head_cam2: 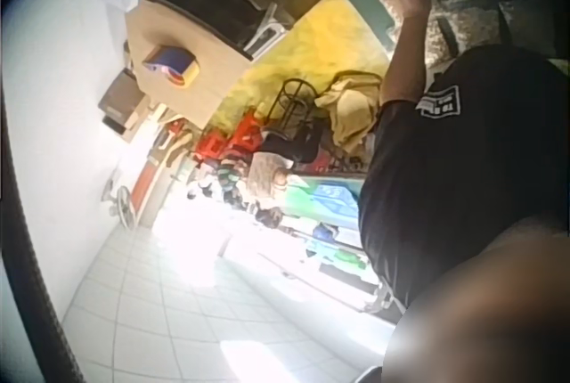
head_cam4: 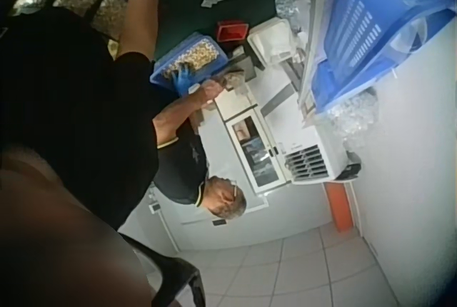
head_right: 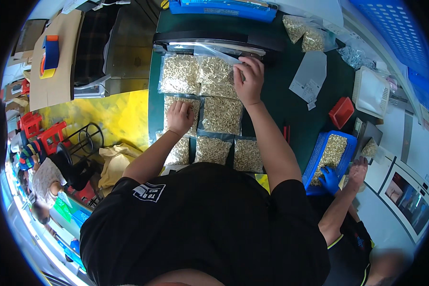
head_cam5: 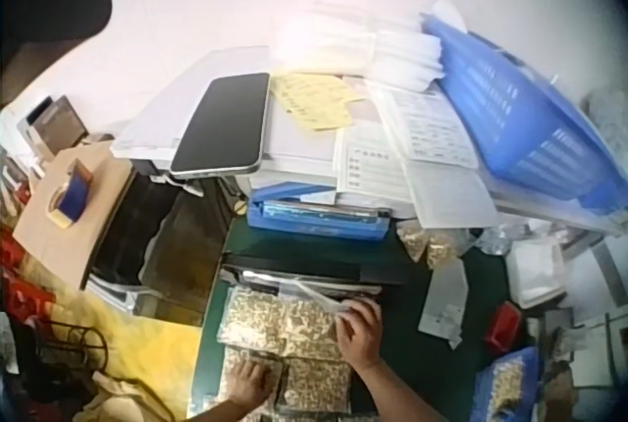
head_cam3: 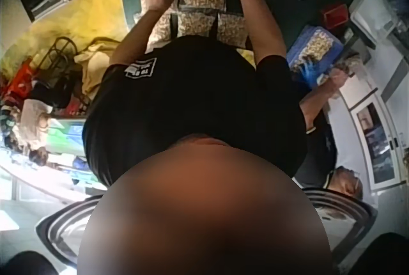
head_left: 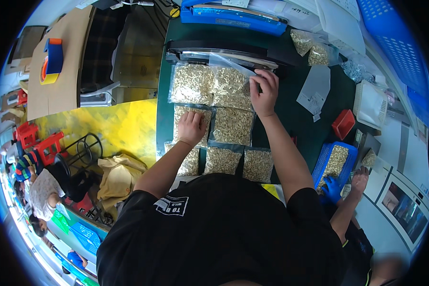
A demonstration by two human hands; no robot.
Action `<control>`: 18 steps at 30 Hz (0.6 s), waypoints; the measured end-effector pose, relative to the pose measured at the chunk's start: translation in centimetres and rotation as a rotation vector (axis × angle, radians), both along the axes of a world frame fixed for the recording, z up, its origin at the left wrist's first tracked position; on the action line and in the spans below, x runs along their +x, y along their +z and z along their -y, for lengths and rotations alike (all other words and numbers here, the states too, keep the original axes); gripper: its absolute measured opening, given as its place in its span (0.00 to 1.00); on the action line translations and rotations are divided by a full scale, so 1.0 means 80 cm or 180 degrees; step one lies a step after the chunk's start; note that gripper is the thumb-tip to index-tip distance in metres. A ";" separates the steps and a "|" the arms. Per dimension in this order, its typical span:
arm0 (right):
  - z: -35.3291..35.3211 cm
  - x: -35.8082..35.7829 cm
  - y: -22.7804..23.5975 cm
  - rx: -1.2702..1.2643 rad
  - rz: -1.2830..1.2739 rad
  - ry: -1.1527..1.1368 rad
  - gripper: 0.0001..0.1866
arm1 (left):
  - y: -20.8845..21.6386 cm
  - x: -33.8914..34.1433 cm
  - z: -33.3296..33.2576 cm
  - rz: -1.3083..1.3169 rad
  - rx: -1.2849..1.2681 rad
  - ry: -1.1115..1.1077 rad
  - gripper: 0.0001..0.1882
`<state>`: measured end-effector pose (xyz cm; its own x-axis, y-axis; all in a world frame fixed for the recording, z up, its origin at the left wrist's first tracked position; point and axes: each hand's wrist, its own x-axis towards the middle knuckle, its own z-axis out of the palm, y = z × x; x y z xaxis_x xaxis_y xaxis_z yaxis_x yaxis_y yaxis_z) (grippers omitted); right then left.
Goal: Sealing plastic bags containing small hardware components using a heat sealer machine.
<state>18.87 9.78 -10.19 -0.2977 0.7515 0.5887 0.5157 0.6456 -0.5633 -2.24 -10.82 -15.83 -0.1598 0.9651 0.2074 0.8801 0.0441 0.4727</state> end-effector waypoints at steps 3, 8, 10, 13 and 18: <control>0.005 0.007 -0.009 -0.0394 -0.0563 -0.0316 0.14 | 0.000 0.000 0.000 -0.0050 -0.0116 0.0011 0.08; 0.012 0.011 -0.049 -0.3019 -0.1862 -0.0369 0.20 | 0.007 -0.003 -0.009 0.0331 -0.0019 0.0041 0.05; 0.014 0.009 -0.050 -0.3304 -0.1832 -0.0087 0.19 | 0.018 -0.006 -0.024 0.0599 -0.0056 0.0090 0.05; 0.019 0.001 -0.030 -0.3733 -0.1785 0.0249 0.20 | 0.049 -0.002 -0.073 0.1076 -0.0135 0.0235 0.07; 0.021 -0.023 -0.032 -0.2970 -0.0942 -0.0071 0.21 | 0.067 0.004 -0.163 0.1303 -0.0217 0.0446 0.18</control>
